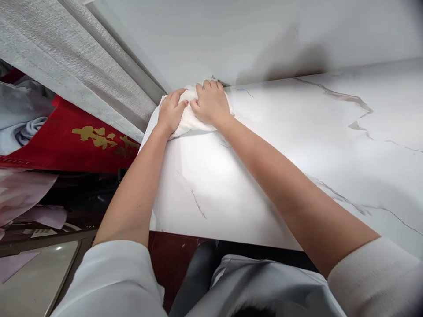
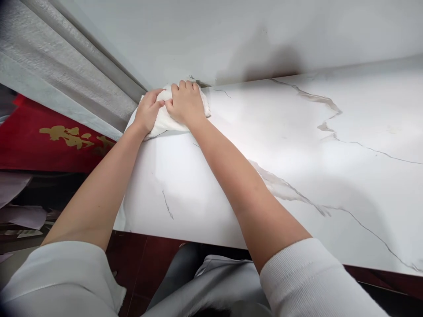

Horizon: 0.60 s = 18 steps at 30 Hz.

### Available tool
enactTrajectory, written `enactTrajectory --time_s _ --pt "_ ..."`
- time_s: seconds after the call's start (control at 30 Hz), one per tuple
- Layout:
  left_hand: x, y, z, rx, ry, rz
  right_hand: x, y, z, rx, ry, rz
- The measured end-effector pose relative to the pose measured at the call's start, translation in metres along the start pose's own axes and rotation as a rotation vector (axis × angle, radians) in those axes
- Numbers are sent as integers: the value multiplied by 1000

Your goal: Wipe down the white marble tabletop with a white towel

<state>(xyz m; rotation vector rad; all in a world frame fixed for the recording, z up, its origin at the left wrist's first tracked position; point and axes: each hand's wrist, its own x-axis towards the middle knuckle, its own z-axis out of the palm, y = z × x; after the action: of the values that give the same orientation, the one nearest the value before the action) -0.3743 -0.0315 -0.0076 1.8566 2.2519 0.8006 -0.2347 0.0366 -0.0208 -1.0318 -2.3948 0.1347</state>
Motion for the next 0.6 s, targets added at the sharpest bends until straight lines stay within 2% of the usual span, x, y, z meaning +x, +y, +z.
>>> enactTrajectory --time_s 0.17,0.37,0.5,0.6 --pt "16 1 -2 -52 -18 -45 10 2 -1 16 -7 12" --pt "29 1 -4 1 -42 -93 27 4 12 18 0 10" --pt "33 -7 -3 -3 -43 -59 29 6 20 53 60 -26" --pt "29 -9 -3 -12 -40 -16 22 4 17 38 60 -16"
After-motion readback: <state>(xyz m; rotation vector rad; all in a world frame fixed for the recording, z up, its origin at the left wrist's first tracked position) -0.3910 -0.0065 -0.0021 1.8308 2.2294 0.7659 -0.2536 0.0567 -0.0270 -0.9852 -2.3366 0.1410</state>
